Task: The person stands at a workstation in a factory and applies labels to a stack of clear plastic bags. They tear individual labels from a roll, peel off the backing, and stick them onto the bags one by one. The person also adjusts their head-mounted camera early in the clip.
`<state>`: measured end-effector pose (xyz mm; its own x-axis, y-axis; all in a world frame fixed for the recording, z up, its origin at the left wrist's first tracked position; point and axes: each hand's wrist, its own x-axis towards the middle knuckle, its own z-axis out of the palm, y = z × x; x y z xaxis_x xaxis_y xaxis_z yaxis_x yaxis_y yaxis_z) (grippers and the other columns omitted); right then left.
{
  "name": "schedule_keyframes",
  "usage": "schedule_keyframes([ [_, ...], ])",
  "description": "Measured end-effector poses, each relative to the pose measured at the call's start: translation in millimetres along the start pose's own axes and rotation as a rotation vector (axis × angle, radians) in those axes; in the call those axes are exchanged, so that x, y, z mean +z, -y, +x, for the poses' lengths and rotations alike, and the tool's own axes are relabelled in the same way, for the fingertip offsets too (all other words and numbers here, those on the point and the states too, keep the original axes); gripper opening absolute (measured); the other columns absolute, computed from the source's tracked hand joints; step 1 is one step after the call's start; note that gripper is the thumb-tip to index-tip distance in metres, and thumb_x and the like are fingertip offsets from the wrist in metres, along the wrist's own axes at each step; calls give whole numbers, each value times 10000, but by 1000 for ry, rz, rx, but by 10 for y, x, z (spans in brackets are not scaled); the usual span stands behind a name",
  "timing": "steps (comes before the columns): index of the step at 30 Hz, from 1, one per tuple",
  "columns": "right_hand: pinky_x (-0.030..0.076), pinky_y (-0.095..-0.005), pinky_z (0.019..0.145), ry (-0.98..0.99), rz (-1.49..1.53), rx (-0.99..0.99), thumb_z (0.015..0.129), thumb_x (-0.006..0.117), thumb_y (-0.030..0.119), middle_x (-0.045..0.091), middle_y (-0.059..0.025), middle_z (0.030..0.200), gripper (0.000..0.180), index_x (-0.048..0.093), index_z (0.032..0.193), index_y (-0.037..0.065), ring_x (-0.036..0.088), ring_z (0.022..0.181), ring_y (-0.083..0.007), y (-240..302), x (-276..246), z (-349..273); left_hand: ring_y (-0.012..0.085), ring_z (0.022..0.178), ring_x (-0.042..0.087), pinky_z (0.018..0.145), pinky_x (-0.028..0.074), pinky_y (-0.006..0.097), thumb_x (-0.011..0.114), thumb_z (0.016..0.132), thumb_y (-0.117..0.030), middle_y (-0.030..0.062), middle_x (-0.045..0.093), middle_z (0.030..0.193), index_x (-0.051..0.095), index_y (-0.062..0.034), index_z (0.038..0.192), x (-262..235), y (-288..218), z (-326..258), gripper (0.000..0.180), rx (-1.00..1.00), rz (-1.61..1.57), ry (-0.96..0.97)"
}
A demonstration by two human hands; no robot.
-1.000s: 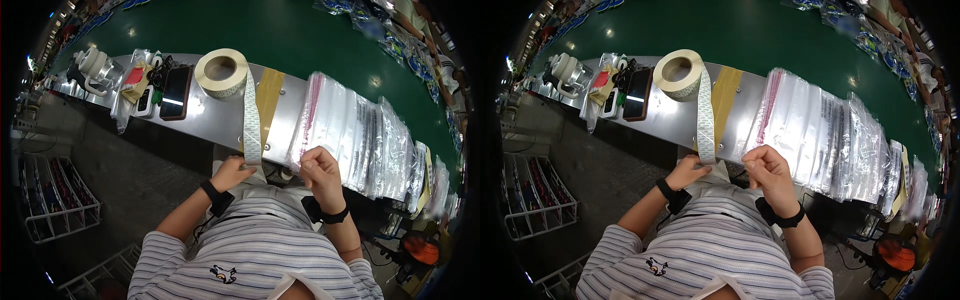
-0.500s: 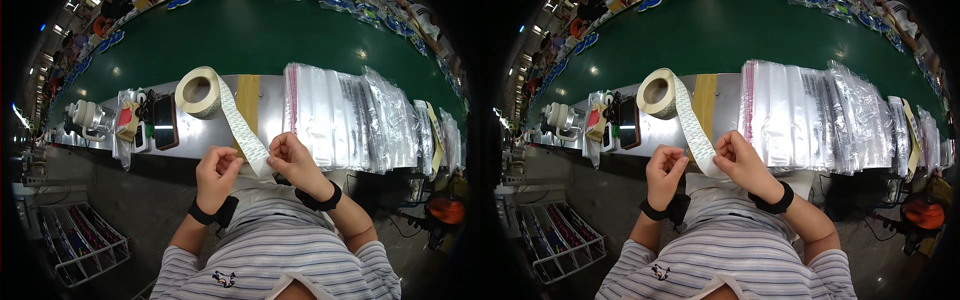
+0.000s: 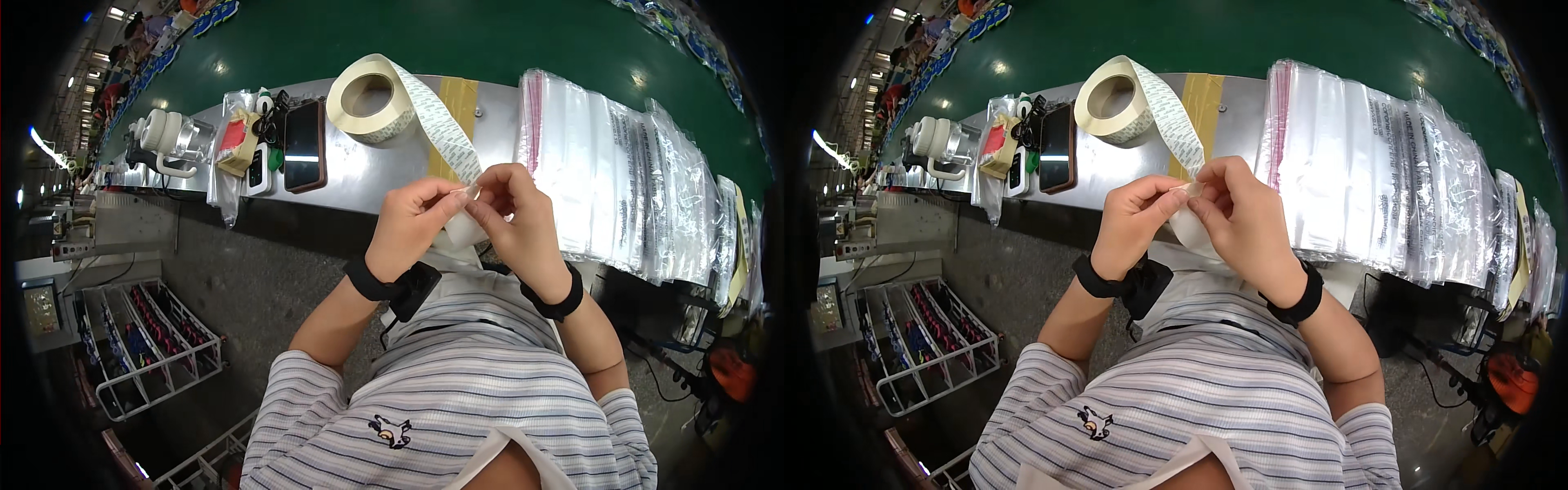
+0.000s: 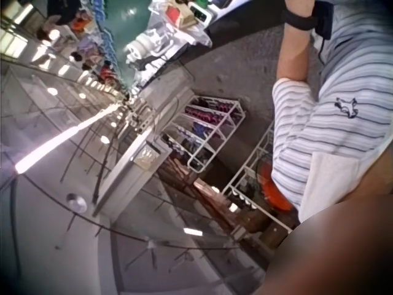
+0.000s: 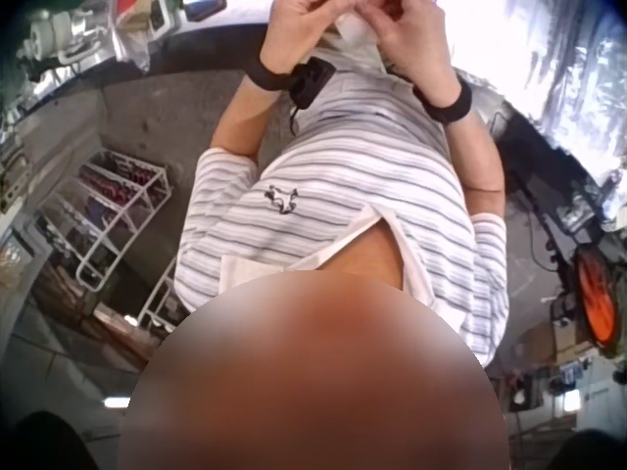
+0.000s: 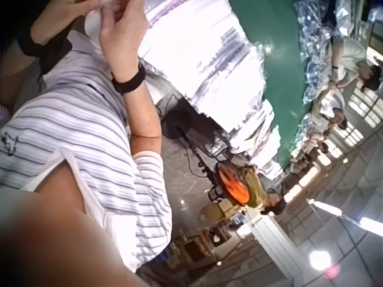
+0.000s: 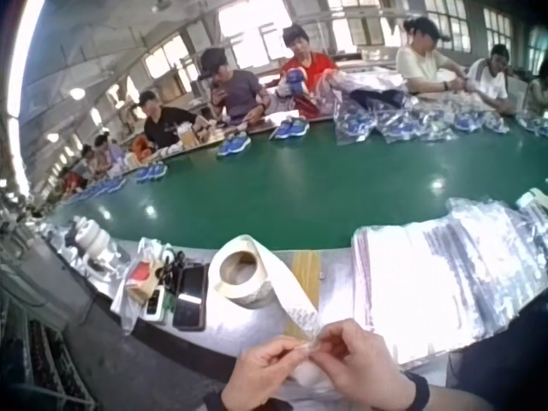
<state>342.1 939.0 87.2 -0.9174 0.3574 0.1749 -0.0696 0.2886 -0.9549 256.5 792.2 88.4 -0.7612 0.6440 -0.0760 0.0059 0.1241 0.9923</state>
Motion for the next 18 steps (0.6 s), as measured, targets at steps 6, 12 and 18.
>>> schedule_keyframes([
  [6, 480, -259, 580, -62, -96, 150, 800, 668, -16, 575, -59, 717, 258, 533, 1018, 20, 573, 606, -142, -51, -142, -108, 101, 781, 599, 691, 488, 255, 596, 939, -173, 50, 662, 924, 643, 3, 997, -79, -114, 150, 191, -151, -325, -193],
  [12, 454, -237, 574, 114, -155, 185, 873, 633, 63, 624, -46, 825, 119, 607, 971, 0, 569, 652, -90, -69, -484, -341, 154, 839, 603, 705, 495, 289, 477, 994, -277, 123, 654, 993, 582, 8, 1129, 54, -186, 386, 332, -123, -629, 96],
  [18, 493, -351, 592, -356, -592, 161, 830, 664, 102, 619, -98, 856, 107, 622, 909, 43, 631, 725, -242, -235, -1002, -310, 309, 1260, 457, 1040, 349, 467, 590, 883, -424, 159, 539, 1300, 513, 24, 1265, 523, -20, 377, 594, 708, 865, 443],
])
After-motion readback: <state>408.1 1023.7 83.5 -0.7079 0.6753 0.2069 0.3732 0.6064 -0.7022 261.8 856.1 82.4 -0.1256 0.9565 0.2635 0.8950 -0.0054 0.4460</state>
